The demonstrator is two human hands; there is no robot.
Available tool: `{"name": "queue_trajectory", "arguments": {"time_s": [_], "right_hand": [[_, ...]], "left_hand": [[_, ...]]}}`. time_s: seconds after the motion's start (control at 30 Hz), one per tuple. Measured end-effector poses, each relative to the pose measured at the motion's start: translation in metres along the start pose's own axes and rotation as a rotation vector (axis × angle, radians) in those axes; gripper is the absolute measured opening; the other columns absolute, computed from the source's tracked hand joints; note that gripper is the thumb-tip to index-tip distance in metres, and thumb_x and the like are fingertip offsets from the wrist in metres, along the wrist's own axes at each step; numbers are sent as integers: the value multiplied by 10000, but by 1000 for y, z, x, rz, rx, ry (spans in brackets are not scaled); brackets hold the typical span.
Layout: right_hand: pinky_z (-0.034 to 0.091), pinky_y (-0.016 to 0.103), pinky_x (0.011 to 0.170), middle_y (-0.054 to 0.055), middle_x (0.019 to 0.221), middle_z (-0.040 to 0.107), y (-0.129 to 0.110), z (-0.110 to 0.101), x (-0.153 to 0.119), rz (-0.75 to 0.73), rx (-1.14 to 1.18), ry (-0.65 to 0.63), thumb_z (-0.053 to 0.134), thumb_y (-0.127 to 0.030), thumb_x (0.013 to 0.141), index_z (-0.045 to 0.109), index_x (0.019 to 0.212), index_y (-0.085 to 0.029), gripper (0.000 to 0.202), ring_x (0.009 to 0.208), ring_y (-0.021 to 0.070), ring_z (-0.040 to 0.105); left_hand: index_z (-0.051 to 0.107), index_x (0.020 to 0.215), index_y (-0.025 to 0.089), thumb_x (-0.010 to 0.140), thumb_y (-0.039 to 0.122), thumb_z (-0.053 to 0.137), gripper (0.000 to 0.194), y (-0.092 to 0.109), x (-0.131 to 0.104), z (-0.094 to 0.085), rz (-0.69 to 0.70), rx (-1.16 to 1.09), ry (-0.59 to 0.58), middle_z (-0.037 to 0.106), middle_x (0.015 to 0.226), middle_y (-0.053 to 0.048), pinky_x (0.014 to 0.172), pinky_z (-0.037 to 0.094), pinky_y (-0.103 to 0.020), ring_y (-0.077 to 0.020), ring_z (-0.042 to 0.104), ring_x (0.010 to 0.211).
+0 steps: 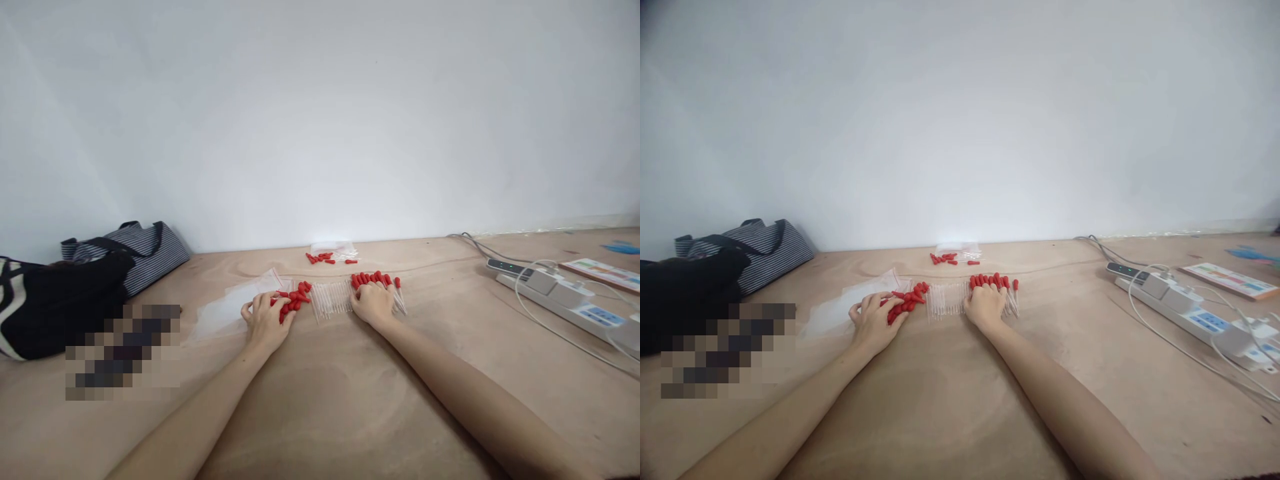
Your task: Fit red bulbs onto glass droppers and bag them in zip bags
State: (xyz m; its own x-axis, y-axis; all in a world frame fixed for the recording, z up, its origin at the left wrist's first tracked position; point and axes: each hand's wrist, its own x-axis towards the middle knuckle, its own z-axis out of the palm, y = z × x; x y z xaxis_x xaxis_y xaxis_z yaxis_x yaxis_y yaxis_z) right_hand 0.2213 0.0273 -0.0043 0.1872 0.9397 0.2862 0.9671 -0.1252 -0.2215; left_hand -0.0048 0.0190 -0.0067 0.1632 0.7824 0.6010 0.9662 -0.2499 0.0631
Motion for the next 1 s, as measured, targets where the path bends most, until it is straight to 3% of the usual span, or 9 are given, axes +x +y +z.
{"name": "queue_trajectory", "arguments": {"time_s": [0.13, 0.33, 0.43, 0.5, 0.7, 0.87, 1.0], "right_hand": [[211, 397, 819, 131, 869, 634, -9, -6, 9, 63, -41, -113, 433, -285, 749, 654, 785, -142, 266, 885, 245, 529], [239, 386, 785, 117, 788, 649, -10, -6, 16, 86, -32, -154, 483, -283, 710, 647, 755, -144, 221, 784, 237, 579], [250, 379, 772, 118, 774, 653, -10, -8, 16, 70, -20, -152, 477, -302, 717, 649, 749, -142, 236, 773, 236, 584], [253, 380, 768, 115, 762, 654, -9, -9, 13, 49, -13, -144, 459, -311, 731, 650, 738, -143, 254, 775, 237, 581], [262, 346, 738, 101, 869, 638, 3, -12, -3, -127, 55, -29, 411, -287, 790, 624, 740, -152, 257, 874, 233, 529], [252, 313, 736, 50, 841, 609, 28, -19, -32, -400, 125, 67, 411, -251, 828, 556, 766, -162, 181, 826, 176, 493], [231, 302, 689, 24, 766, 594, 43, -25, -51, -615, 113, 28, 472, -253, 811, 546, 719, -175, 141, 780, 164, 467]], "left_hand": [[638, 826, 215, 721, 293, 579, 143, 2, 1, 1, 0, 18, 16, 562, 1031, -89, 829, 230, -442, -263, 437, 989], [616, 900, 218, 771, 351, 516, 211, 8, 7, -3, 6, -15, 35, 572, 1044, -89, 855, 217, -442, -253, 447, 993], [599, 963, 235, 797, 319, 471, 226, 8, 23, -3, 18, -76, -47, 599, 1037, -79, 875, 190, -459, -253, 462, 1000], [602, 968, 250, 795, 290, 466, 224, 7, 37, 1, 24, -151, -165, 623, 1021, -62, 868, 194, -471, -263, 478, 1000], [639, 733, 237, 747, 280, 523, 124, 8, 65, 11, 0, -222, -221, 678, 801, -24, 851, 218, -493, -264, 560, 889], [566, 831, 192, 797, 291, 460, 149, 18, 42, -8, -26, -307, -131, 645, 856, -34, 815, 345, -383, -207, 566, 872], [550, 828, 187, 769, 267, 492, 114, 29, -1, -26, 142, -630, -256, 618, 820, -19, 723, 423, -288, -161, 562, 787]]}}
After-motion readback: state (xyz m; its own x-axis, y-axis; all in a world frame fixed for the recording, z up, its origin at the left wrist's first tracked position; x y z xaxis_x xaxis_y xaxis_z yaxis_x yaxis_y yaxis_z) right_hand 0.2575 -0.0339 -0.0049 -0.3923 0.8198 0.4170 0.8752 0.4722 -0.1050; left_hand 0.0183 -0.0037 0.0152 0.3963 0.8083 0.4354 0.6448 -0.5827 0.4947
